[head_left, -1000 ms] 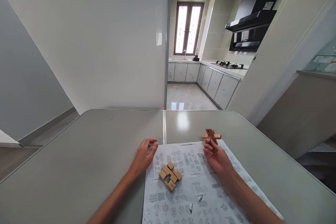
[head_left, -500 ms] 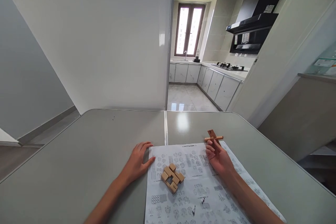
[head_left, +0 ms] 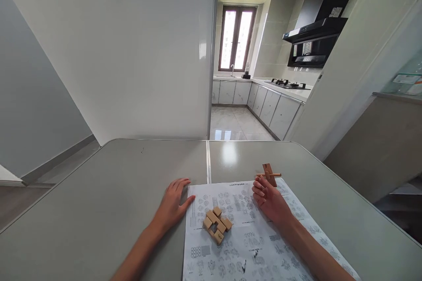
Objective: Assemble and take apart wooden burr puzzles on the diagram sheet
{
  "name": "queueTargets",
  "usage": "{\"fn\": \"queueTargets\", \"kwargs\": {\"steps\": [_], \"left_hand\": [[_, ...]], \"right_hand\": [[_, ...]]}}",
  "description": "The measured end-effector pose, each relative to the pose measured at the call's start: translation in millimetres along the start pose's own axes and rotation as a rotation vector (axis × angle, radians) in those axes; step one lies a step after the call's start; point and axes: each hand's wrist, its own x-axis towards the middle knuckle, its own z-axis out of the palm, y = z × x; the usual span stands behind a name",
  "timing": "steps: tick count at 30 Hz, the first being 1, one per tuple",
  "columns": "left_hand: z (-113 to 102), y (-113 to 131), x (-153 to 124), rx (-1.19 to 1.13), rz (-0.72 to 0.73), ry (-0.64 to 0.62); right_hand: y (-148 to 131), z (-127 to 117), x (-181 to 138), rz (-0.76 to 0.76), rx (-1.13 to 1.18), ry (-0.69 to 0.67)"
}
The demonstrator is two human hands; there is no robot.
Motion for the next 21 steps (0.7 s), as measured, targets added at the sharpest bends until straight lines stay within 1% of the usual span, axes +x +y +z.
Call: {"fn": "queueTargets", "kwargs": {"steps": [6,11,14,21], "left_hand": [[3.7,-2.6,4.4,0.031,-0.006,0.025],[8.4,-2.5,5.8,0.050,-0.037,0.078],[8.9,-1.2,5.8,0.063,-0.037,0.082],[8.0,1.6,10.6,0.069,-0.041,0.044]], "right_hand": [[3.1,12.5,-11.1,0.058,-0.188,-0.088],[4.5,18.6,-16.6,0.088,-0.333,-0.161],[4.5,21.3,-19.0,0.100,-0.377,-0.177],[2.3,23.4,-21.5,0.110,-0.413,-0.174]]}}
